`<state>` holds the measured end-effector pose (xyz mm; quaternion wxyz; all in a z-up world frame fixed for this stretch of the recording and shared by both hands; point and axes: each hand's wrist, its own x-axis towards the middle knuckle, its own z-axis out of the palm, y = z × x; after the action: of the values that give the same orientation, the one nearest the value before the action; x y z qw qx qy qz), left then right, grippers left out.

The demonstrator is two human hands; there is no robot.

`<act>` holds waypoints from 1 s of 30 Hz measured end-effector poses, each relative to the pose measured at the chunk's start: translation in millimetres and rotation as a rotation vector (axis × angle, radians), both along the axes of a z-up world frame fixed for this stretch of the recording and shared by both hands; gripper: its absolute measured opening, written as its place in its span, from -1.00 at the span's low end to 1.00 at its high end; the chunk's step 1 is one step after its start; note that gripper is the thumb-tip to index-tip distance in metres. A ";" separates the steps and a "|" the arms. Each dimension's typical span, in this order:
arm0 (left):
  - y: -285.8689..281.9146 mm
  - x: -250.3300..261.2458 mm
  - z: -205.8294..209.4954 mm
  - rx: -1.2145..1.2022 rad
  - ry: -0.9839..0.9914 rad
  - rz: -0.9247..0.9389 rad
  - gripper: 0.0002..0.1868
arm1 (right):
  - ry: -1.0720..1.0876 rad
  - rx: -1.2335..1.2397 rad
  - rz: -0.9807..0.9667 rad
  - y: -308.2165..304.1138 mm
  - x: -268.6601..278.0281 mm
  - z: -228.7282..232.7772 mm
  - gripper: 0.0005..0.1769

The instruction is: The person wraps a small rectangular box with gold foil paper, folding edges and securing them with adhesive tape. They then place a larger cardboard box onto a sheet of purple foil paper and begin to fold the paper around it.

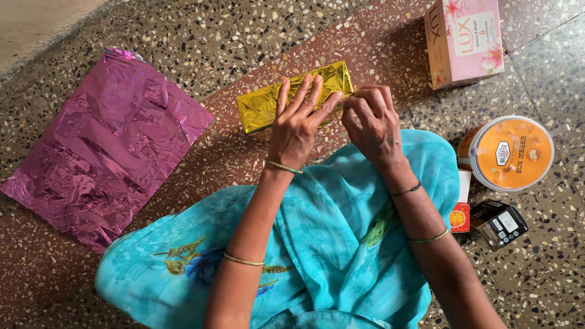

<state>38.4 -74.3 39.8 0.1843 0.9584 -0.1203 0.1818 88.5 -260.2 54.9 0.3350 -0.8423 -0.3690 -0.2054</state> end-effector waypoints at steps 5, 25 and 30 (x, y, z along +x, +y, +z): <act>0.5 2.2 -2.2 -0.012 0.002 0.012 -0.32 | 0.045 0.066 -0.033 -10.0 -7.1 -0.4 -0.75; -3.0 -0.1 -1.0 -0.028 -0.005 0.025 -0.39 | 0.300 0.256 -0.039 2.1 1.8 -12.3 -0.78; -2.9 0.5 -1.6 -0.034 -0.011 0.026 -0.38 | 0.255 0.247 0.007 1.5 1.7 -11.7 -0.79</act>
<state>38.9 -77.2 38.2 0.1976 0.9556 -0.1055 0.1917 90.2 -258.7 43.3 0.4806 -0.8127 -0.2984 -0.1394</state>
